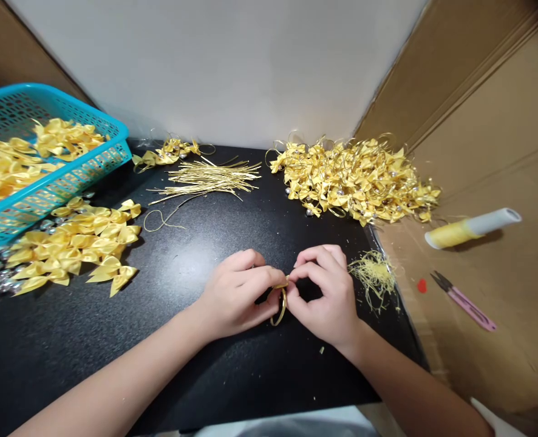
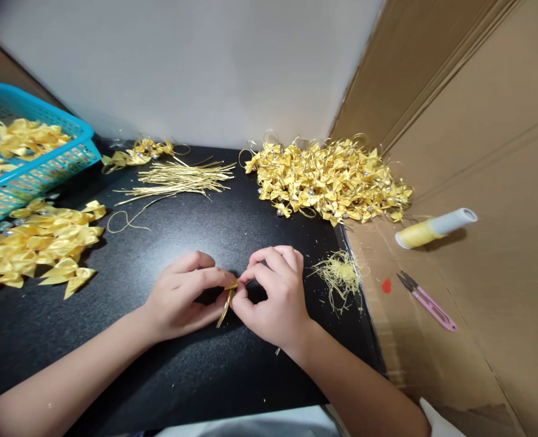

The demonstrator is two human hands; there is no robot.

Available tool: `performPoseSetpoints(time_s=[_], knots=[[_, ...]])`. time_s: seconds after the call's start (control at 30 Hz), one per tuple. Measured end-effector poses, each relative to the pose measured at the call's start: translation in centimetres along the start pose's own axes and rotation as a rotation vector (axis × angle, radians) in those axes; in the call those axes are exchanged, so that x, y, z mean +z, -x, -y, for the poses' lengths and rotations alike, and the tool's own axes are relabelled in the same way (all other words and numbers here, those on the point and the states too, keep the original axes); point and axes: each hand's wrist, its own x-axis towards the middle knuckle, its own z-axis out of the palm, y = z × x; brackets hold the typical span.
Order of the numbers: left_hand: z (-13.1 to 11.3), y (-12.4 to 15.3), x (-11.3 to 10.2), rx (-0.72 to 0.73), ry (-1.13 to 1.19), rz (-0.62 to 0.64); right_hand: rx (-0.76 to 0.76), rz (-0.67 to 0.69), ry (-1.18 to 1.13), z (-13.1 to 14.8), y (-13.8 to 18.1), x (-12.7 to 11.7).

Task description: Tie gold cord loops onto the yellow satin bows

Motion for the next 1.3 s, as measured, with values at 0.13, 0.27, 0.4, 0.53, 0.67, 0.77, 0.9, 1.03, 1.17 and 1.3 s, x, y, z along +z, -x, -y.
performPoseSetpoints(time_s=[0.13,0.27,0.4,0.53,0.67,0.77,0.9,1.03,1.17,1.3], knots=[[0.6,0.4,-0.1,0.024,-0.035,0.047,-0.059,-0.018,0.024,-0.1,0.0,0.0],[1.0,0.4,-0.5,0.057,-0.032,0.088,-0.100,0.020,-0.039,-0.3,0.1,0.2],[0.3,-0.3,-1.0,-0.169,0.186,0.075,-0.150,-0.006,-0.026,-0.7,0.1,0.4],[-0.6,-0.7,-0.9,-0.823,0.687,0.103,-0.222,-0.038,0.026,-1.0,0.0,0.4],[-0.7,-0.7,-0.3,-1.073,1.033,0.287,-0.285,-0.026,0.067,-1.1,0.0,0.4],[-0.5,-0.5,0.0,-1.109,1.099,0.311,-0.261,-0.035,0.055,-0.9,0.0,0.4],[-0.3,-0.2,0.2,-1.148,1.071,0.252,-0.108,-0.016,-0.019,-0.7,-0.1,0.4],[-0.6,-0.2,0.2,-1.118,0.890,0.166,0.002,0.005,-0.062,-0.7,-0.2,0.4],[-1.0,-0.2,0.2,-1.098,0.770,0.141,0.026,-0.015,-0.049,-0.6,-0.1,0.4],[-1.1,-0.2,0.2,-1.092,0.740,0.133,0.035,-0.017,-0.051,-0.5,-0.1,0.4]])
